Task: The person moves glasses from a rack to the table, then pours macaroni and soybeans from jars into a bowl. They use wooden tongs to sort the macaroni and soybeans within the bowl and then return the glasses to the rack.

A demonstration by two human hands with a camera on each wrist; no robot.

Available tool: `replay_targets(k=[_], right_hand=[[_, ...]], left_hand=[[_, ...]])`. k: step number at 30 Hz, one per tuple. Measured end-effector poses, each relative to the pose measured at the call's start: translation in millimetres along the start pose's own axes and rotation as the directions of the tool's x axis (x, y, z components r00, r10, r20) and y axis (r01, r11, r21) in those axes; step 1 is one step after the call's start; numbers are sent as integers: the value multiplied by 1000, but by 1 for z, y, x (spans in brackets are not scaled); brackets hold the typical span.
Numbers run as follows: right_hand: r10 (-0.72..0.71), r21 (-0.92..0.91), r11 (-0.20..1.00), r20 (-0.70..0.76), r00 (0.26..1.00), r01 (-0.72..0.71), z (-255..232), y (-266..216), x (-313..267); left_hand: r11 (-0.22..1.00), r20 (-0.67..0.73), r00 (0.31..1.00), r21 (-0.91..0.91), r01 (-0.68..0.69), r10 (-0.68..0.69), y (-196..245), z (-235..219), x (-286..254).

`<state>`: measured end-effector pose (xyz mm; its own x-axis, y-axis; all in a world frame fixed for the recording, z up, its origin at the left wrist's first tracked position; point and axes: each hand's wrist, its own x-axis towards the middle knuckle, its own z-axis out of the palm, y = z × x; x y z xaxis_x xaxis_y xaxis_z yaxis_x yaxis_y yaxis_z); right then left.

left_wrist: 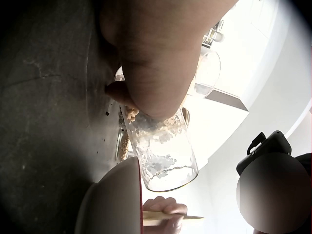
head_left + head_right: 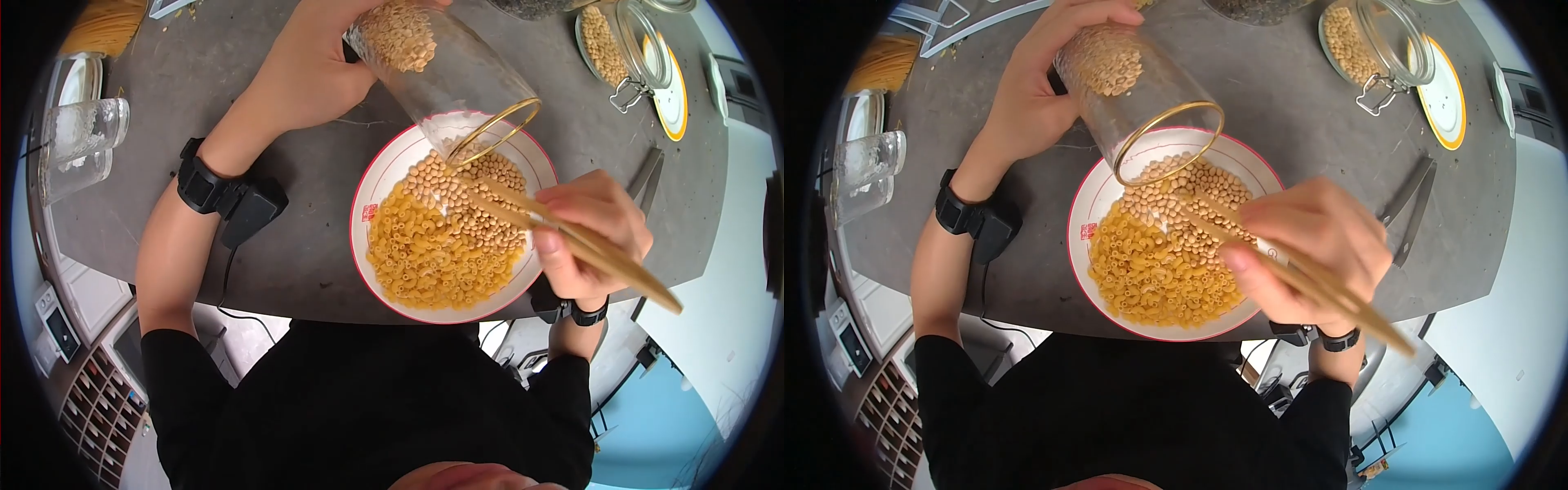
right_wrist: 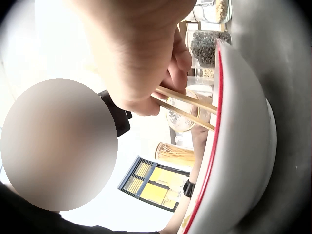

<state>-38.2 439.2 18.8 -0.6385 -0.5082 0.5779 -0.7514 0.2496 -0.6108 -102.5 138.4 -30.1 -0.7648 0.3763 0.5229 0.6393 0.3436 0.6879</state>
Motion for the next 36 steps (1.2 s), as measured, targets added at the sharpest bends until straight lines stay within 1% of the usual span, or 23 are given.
replay_targets(k=[2, 3, 4, 6, 7, 8, 10, 11, 13, 14, 15, 16, 17, 18, 20, 22, 23, 25, 26, 28, 32, 36], right_hand=[[141, -30, 989, -70, 987, -144, -7, 1, 1], [259, 23, 966, -97, 961, -258, -9, -2, 0], [260, 19, 966, -101, 960, -259, -10, -2, -2], [392, 15, 920, -79, 917, -392, -11, 2, -4], [418, 11, 909, -53, 907, -418, -11, 3, -5], [420, 9, 908, -57, 906, -420, -10, 4, -5], [375, -63, 924, -47, 926, -377, -10, 6, -3], [373, -63, 925, -48, 927, -375, -10, 6, -3], [239, 102, 967, -58, 969, -232, -10, 7, -3], [237, 103, 968, -56, 970, -231, -9, 7, -2], [123, 67, 990, -4, 992, -122, -8, 6, 0], [7, 36, 999, 52, 999, -9, -6, 6, 2], [-19, 12, 1000, 68, 998, 18, -4, 5, 2], [-20, 15, 1000, 68, 997, 19, -3, 4, 2], [-7, -47, 999, 100, 995, 12, -3, 2, 2], [2, -63, 998, 107, 994, 5, -3, 1, 1], [11, -78, 997, 112, 994, -2, -2, 2, 1], [17, -78, 997, 123, 992, -8, -3, 0, 1], [24, -81, 997, 134, 991, -14, -3, -1, 2], [22, -91, 996, 141, 990, -9, -3, -3, 3], [29, -101, 995, 142, 989, -15, -3, -5, 2], [24, -112, 994, 144, 989, -8, -4, -6, 2]], left_hand=[[999, -11, 999, -30, -31, 30, -4, 0, -1], [1000, -8, 1000, -28, -14, 14, -2, 0, -1], [1000, -6, 1000, -25, 3, -3, -2, -1, -1], [1000, -4, 1000, -15, 6, -6, -2, -1, -1], [1000, -4, 1000, -5, 14, -14, -3, -1, -1], [1000, -1, 1000, -8, 11, -11, -3, 0, -1], [999, -14, 999, -24, 30, -30, -1, 2, -1], [999, -14, 999, -22, 29, -29, 3, 1, 0], [998, 5, 998, 10, 68, -68, 14, -1, 2], [998, 3, 998, 11, 69, -69, 9, -1, 1], [999, -3, 999, 9, 33, -33, 2, 0, 1], [1000, -9, 1000, 7, -3, 3, -1, 0, 0], [1000, -11, 1000, 11, -2, 2, -3, 0, -1], [1000, -10, 1000, -3, 9, -9, -1, 0, 0], [1000, -9, 1000, -20, 23, -23, 4, -1, 0], [996, 30, 997, 45, 75, -76, 11, -5, 2], [996, 28, 997, 47, 76, -78, 7, -3, 1], [1000, -14, 1000, -20, 24, -24, 0, 1, 0], [999, -14, 1000, -21, 25, -25, 1, 0, -1], [996, 17, 996, 33, 84, -85, 10, -4, 1], [998, 11, 998, -1, 60, -60, 10, -2, 1], [998, 15, 998, 19, 64, -64, 12, -3, 2]])
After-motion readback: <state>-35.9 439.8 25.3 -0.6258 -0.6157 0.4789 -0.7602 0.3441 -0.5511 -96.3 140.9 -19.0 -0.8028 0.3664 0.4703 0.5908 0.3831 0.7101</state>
